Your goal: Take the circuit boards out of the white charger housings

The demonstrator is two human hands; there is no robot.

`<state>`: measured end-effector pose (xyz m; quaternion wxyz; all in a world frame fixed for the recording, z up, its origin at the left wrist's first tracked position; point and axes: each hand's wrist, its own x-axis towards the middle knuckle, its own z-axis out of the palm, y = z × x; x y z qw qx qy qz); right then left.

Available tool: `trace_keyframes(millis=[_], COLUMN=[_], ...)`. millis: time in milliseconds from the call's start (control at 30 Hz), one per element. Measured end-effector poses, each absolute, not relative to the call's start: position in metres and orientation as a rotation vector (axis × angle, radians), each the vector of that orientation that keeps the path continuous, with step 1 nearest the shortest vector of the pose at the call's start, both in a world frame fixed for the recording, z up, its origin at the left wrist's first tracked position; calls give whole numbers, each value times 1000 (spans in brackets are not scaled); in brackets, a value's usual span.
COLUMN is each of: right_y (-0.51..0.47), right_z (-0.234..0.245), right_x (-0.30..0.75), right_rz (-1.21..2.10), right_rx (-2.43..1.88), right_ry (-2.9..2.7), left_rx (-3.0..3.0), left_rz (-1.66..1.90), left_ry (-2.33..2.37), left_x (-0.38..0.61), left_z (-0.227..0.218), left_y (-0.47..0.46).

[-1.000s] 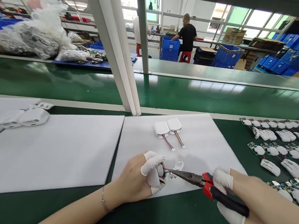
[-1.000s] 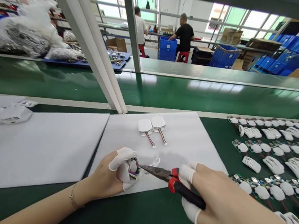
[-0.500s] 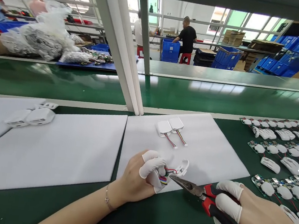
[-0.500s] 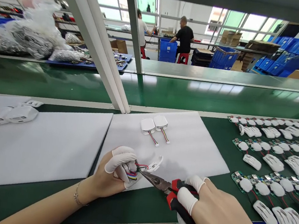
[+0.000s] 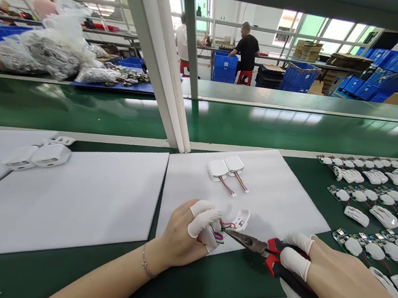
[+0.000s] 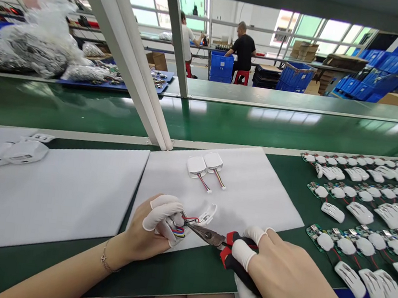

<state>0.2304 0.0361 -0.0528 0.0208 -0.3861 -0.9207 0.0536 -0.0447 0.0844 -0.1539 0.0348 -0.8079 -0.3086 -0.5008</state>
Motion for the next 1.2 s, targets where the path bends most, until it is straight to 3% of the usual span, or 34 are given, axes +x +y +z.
trace_keyframes(millis=[167,400,800,1200], right_y=[67,101,103,82], right_z=[-45,-57,-73,-59], right_x=[217,201,205,190], right_rz=[-1,64,201,-54], right_rx=[-1207,-1273,-1111,-1151], right_ry=[-3005,-3162,-3172,-3051], left_rx=[-2642,-2647,-2758,-2690], left_rz=[-1412,-1128,-1165,-1108], left_ry=[-1053,-1378,-1083,-1099], left_x=[-44,-45,-49,-47], left_z=[-157,-164,-170,-171], left_y=[92,99,89,91])
